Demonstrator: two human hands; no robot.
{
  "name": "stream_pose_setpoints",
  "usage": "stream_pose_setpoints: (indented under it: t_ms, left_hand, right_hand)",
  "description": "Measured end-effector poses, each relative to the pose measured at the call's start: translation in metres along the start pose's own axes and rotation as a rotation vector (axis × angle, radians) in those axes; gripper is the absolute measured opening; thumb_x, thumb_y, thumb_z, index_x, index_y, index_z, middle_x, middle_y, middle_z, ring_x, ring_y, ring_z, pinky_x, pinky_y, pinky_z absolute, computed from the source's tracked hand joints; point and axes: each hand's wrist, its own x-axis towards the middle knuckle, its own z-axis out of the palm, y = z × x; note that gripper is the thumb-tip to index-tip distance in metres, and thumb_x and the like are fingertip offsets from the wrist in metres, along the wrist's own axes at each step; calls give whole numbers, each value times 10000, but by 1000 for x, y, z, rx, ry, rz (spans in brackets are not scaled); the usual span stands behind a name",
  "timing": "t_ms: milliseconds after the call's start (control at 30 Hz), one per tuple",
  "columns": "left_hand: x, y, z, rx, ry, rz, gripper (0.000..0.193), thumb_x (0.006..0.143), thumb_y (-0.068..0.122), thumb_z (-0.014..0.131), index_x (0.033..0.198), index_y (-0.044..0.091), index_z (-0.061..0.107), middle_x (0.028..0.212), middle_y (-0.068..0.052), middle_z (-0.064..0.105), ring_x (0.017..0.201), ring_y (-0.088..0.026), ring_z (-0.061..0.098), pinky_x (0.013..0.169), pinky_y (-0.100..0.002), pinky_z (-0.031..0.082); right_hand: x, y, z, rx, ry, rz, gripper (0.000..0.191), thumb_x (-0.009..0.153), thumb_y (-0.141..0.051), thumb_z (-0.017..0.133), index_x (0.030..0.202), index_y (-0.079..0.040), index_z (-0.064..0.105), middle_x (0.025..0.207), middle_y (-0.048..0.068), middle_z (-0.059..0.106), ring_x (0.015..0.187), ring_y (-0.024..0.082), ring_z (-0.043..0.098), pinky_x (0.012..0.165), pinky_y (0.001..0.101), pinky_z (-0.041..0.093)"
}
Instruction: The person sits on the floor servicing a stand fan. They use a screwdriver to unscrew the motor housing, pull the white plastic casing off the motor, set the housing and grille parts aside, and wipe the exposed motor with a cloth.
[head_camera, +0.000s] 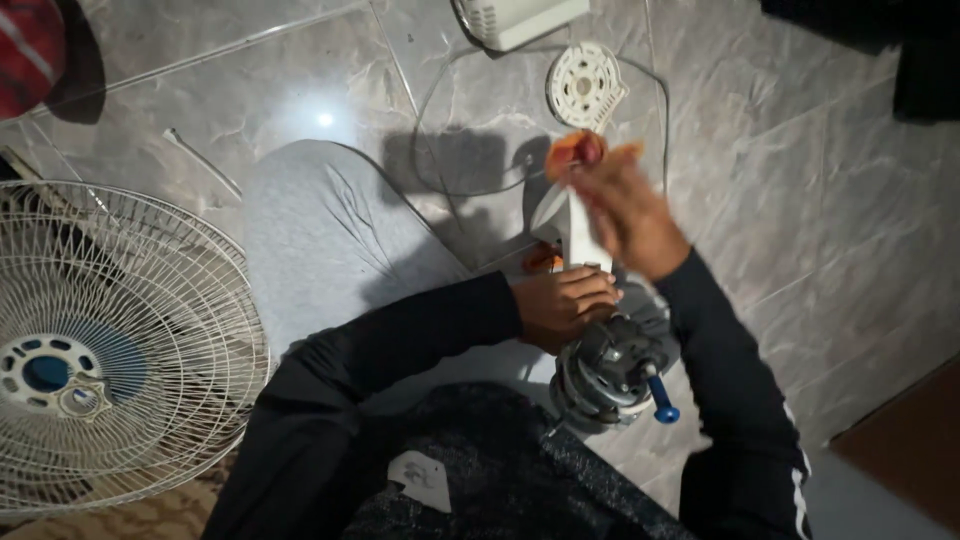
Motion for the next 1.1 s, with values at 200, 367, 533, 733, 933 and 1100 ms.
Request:
stream_pose_setpoints:
  t_ms: [200, 367, 533, 733, 933, 1100]
  left_hand:
    - [1, -2, -5, -7, 14, 3, 476, 787, 202, 674, 1163, -90, 649, 1247, -221, 649, 1238, -375, 596, 1125, -507, 442]
    - [3, -1, -9, -72, 76, 47, 446, 828, 158, 688, 1191, -93, 620, 1225, -233, 636, 1191, -385, 596, 1091, -507, 456]
    - [2, -5, -12, -214, 91, 84, 498, 822, 150, 725, 1221, -102, 565, 1214, -261, 580, 1148, -420, 590, 1038, -504, 484]
    - [0, -10, 2, -54, 102, 51, 472, 918, 144, 772, 1282, -62, 553, 1319, -201, 567, 1283, -349, 539, 1091, -416, 460]
    - [-4, -29, 23, -289, -20, -32, 583, 637, 253, 762, 1093, -56, 569, 1282, -251, 561, 1257, -402, 515, 1093, -485, 450]
    - [-9, -35, 39, -203, 92, 68, 675, 680, 292, 792, 1180, -96, 556, 1317, -297, 511, 1310, -445, 449, 1155, -529, 365]
  right_hand:
    - [-29, -16, -28, 590, 61, 551, 193, 939, -6, 767, 1095, -39, 659, 1091, 142, 726, 1024, 297, 709, 882, 331, 581]
    - [-19, -23, -11, -22, -51, -16, 225, 860, 44, 756, 1074, -18, 724, 1150, 164, 703, 1048, 340, 673, 925, 421, 538]
    - [-2, -18, -14, 69, -179, -182, 282, 797, 20, 745, 1077, -7, 759, 1103, 135, 666, 1045, 336, 651, 933, 444, 511]
    - [1, 15, -7, 96, -181, -232, 196, 884, 40, 730, 1077, 9, 729, 1048, 139, 616, 1034, 309, 644, 1088, 485, 529]
    - [7, 55, 22, -26, -46, -280, 155, 943, 16, 708, 1095, 33, 683, 1111, 184, 675, 1107, 381, 677, 1142, 552, 480]
    - [17, 72, 30, -146, -213, -123, 58, 936, -6, 739, 949, 21, 689, 921, 184, 648, 888, 399, 626, 892, 479, 517]
